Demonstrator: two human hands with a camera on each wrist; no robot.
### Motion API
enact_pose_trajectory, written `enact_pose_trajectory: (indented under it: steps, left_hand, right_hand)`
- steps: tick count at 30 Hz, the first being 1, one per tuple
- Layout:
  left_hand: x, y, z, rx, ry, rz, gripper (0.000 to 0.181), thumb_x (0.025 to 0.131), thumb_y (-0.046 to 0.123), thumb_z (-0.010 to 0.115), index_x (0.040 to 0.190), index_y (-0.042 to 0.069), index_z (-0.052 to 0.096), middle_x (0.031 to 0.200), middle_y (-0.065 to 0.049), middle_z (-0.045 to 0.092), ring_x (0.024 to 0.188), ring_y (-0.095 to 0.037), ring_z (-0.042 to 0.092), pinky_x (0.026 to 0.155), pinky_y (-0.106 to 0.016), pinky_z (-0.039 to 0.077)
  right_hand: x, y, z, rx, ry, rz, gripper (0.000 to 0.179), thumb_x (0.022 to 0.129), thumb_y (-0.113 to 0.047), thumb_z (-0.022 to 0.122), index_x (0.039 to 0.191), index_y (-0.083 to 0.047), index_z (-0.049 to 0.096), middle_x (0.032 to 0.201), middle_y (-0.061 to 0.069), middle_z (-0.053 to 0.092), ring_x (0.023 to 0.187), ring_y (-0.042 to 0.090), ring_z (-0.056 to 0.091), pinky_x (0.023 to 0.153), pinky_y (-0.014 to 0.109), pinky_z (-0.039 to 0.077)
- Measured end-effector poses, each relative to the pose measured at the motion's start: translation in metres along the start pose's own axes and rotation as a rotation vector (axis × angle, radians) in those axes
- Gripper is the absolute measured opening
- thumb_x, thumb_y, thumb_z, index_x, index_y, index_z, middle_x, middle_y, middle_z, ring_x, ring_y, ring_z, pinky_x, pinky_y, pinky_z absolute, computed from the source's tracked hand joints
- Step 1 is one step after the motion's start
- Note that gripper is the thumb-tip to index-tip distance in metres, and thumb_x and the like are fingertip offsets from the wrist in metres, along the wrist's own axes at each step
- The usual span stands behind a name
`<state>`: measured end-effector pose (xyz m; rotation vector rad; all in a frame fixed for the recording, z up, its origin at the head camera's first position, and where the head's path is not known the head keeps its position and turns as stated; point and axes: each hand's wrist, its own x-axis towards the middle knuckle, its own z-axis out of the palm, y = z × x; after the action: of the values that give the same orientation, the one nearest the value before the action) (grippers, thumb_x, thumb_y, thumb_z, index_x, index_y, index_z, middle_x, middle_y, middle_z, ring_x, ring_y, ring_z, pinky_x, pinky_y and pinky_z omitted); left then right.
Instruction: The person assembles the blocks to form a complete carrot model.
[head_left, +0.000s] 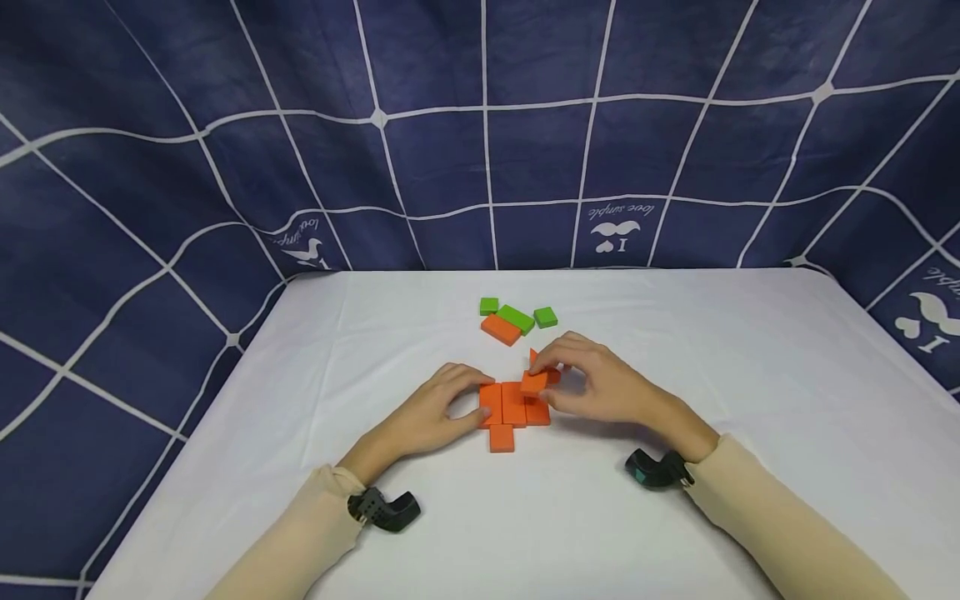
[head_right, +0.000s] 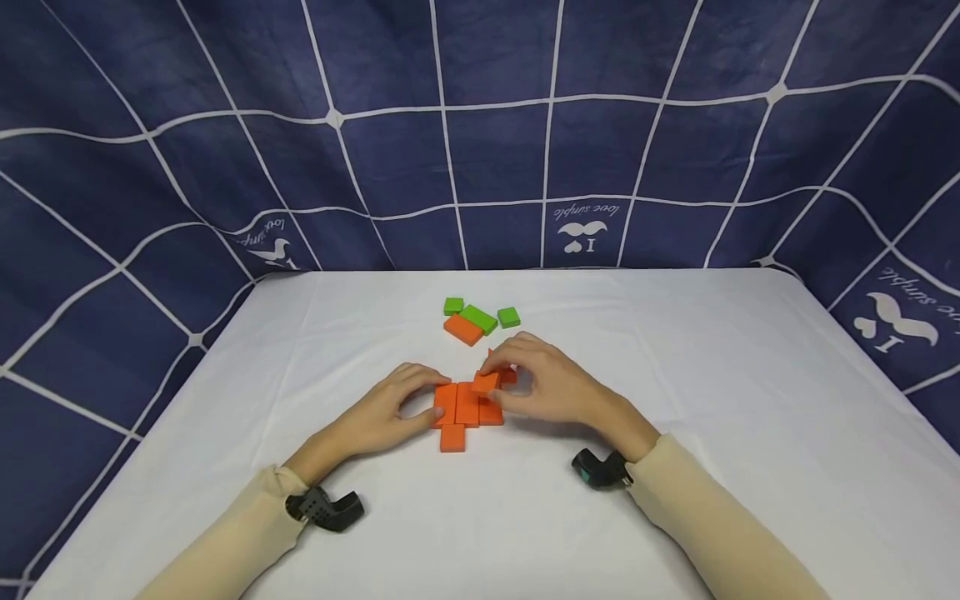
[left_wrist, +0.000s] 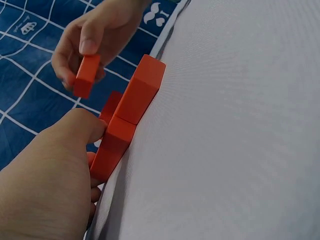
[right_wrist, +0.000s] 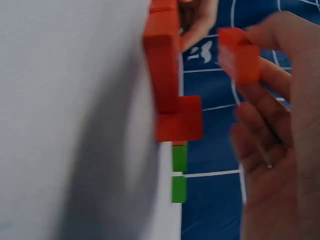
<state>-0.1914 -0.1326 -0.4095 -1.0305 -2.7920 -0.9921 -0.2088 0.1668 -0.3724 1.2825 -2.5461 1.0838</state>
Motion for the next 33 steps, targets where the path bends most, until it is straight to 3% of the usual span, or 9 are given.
enact_pose_trajectory:
  steps: [7, 10, 22, 33]
  left_hand:
    - [0.0, -0.002, 0.0, 0.004, 0.014, 0.008, 0.041, 0.096, 0.034, 0.07, 0.136, 0.022, 0.064, 0.134, 0.008, 0.062, 0.131, -0.012, 0.051, 0.114, -0.042, 0.044]
    - [-0.001, -0.002, 0.0, 0.003, 0.014, 0.003, 0.041, 0.097, 0.035, 0.07, 0.136, 0.022, 0.064, 0.133, 0.009, 0.062, 0.13, -0.011, 0.051, 0.114, -0.042, 0.044]
    - [-0.002, -0.003, 0.004, -0.004, 0.011, -0.009, 0.04, 0.098, 0.037, 0.069, 0.136, 0.024, 0.064, 0.133, 0.012, 0.062, 0.13, -0.009, 0.05, 0.114, -0.04, 0.044]
    - [0.001, -0.002, 0.004, 0.005, 0.002, -0.008, 0.04, 0.098, 0.037, 0.068, 0.136, 0.025, 0.063, 0.134, 0.013, 0.061, 0.13, -0.008, 0.05, 0.114, -0.04, 0.044]
  right_hand:
    - [0.004, -0.017, -0.005, 0.078, -0.292, 0.046, 0.025, 0.088, -0.022, 0.08, 0.111, -0.028, 0.071, 0.099, -0.012, 0.067, 0.084, 0.011, 0.06, 0.073, 0.027, 0.051]
    - [0.004, -0.02, -0.004, 0.075, -0.364, 0.054, 0.022, 0.088, -0.026, 0.081, 0.108, -0.028, 0.072, 0.095, -0.009, 0.067, 0.08, 0.009, 0.06, 0.071, 0.024, 0.05]
    - [0.003, -0.025, 0.0, 0.038, -0.443, 0.054, 0.022, 0.085, -0.033, 0.086, 0.102, -0.027, 0.074, 0.091, -0.011, 0.066, 0.079, 0.006, 0.058, 0.069, 0.02, 0.049]
    - [0.002, -0.026, 0.003, -0.064, -0.412, 0.047, 0.019, 0.086, -0.032, 0.085, 0.102, -0.028, 0.075, 0.096, -0.017, 0.065, 0.087, 0.006, 0.058, 0.079, 0.023, 0.051]
